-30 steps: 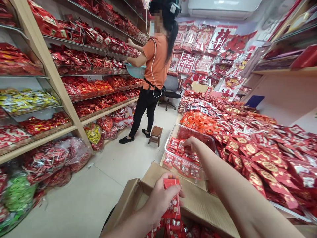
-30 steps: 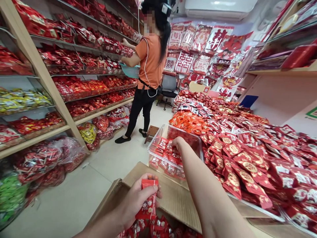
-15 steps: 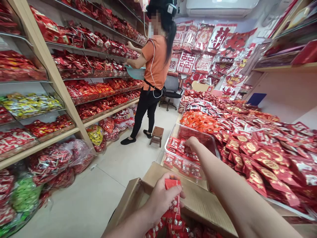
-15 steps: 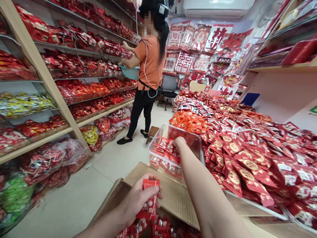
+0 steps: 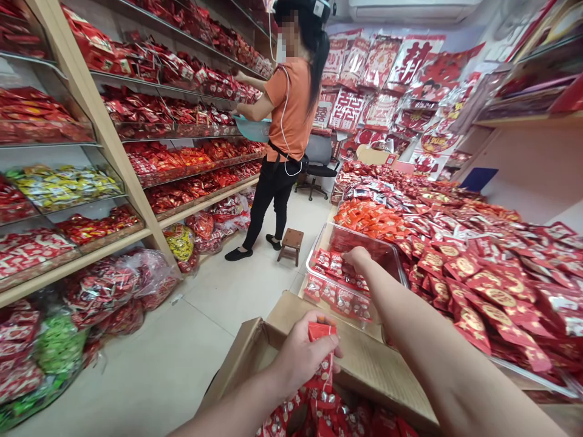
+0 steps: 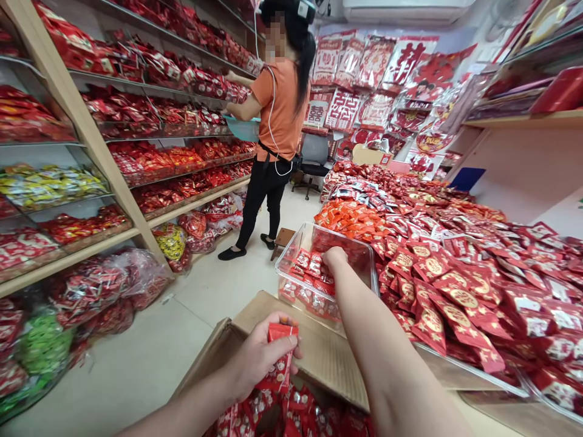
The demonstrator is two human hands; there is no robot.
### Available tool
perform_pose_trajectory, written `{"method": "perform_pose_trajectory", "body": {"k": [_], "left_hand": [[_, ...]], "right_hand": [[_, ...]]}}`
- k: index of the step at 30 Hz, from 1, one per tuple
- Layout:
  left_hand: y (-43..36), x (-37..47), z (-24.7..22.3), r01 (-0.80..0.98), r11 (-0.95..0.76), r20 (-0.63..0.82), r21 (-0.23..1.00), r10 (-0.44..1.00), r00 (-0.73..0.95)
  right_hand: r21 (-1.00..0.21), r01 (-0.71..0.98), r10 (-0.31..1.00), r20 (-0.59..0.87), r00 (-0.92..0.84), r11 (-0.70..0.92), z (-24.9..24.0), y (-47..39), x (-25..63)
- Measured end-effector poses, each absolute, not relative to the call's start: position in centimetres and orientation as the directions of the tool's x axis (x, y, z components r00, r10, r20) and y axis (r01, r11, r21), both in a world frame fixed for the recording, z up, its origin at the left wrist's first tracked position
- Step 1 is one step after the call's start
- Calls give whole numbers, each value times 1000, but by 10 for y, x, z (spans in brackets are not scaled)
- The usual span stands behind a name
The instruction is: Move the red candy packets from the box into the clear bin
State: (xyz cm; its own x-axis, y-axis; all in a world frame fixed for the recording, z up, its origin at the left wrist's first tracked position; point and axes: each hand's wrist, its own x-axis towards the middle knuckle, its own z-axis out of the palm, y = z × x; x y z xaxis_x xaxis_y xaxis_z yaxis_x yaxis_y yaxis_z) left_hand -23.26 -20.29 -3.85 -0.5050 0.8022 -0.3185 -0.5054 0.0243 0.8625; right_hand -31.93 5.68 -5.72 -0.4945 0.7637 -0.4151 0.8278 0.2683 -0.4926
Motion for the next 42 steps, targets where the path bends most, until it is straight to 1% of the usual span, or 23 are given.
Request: {"method": "perform_pose_trajectory", "body": {"k": [3,7,12,14,19,22,26,30,33,37,39,42], "left_hand": [[-203,-233,-41,-490,27,-310,871,804,-507],[-202,-233,-44,-493,-28,-275,869,802,-531],[-203,-233,-40,-529,-25,-308,848,789,-531],[-203,-232,-40,-532,-35,-298,846,796,-527],[-203,-232,-42,-525,-63,-272,849,799,-536],[-202,-231,-45,-518,-82,-254,851,799,-544],[-201,-231,-48,-528,-70,-263,846,807,-528],[-202,-231,-44,-529,-57,-272,847,809,-522],[-203,-232,-39,-532,-27,-297,846,806,-512],[-202,-233,-38,-539,-18,-305,842,808,-503],[-201,-234,-40,-530,-11,-298,848,817,-493],[-202,-234,-42,-513,-1,-284,858,832,-477]], "right_hand": [[-440,873,770,-476,-425,210,-56,56,-320],[-393,889,787,-459,-412,236,-54,56,-317],[-364,854,796,-350,-495,371,-51,53,-313],[-357,834,786,-314,-532,422,-50,51,-311],[-322,795,748,-285,-600,514,-47,49,-308],[-271,755,733,-198,-651,597,-46,49,-310],[-211,676,673,-95,-733,706,-43,45,-314],[-150,607,607,-53,-793,780,-37,38,-316],[-102,510,504,-76,-860,854,-30,34,-318],[-48,343,329,-180,-927,938,-27,29,-318],[-15,313,302,-222,-927,950,-29,29,-316],[32,320,317,-257,-913,947,-33,31,-310]]}}
